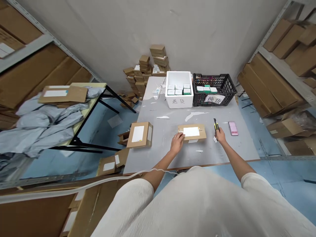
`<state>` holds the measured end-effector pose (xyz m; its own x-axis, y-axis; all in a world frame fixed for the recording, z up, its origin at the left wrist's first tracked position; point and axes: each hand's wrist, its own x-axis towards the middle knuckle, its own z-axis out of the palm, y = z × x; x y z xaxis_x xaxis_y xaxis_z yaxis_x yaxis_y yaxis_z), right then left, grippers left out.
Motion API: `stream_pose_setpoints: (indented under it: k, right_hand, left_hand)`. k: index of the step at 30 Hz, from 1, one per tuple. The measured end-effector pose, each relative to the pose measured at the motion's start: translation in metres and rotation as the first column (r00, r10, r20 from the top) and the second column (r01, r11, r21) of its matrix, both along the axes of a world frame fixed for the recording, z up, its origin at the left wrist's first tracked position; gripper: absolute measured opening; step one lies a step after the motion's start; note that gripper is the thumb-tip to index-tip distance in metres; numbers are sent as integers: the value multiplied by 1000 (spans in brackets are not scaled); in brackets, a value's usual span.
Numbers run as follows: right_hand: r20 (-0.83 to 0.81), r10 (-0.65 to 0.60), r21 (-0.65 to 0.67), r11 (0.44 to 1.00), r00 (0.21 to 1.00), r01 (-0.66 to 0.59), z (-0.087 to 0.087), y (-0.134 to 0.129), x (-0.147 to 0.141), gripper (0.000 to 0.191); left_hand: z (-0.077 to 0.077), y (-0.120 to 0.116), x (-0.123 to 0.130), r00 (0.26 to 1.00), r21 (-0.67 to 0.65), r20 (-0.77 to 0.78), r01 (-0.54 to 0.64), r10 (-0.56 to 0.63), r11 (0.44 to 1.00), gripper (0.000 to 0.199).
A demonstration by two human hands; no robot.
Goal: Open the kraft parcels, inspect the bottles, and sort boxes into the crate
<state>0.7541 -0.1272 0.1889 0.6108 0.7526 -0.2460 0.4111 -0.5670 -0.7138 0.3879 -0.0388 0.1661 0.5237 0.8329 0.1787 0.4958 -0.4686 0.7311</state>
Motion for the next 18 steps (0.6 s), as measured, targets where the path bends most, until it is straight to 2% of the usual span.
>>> stream_pose_setpoints:
  k: [3,5,7,10,12,15,18]
  right_hand:
    - [-112,6,54,999,994,1,16,10,-9,50]
    - [-122,121,82,990,985,-111,27,17,-18,51]
    - [-69,283,102,956,956,-276,37,25,-29,48]
    - [101,539,51,837,837,-545,51,41,-49,38]
    - [190,654,-34,750,733,-660,61,53,-66,34]
    - [250,743,-150,663,621,-733,76,68,-92,28]
    - [306,808,-321,585,503,-745,94,78,-116,24]
  left_hand:
    - [4,-1,1,1000,-2,-11,2,-2,1000,45]
    - [8,-3,1,1000,12,-28,5,-4,1000,47]
    - [11,-7,1,999,33,-47,23,-22,999,48]
    - [15,-13,-1,996,47,-68,63,-60,997,48]
    - [16,-17,-2,996,42,-55,74,-72,996,50]
    - [18,-20,-3,996,36,-36,80,-79,996,54]
    - [21,-20,-3,993,42,-79,88,-85,995,53]
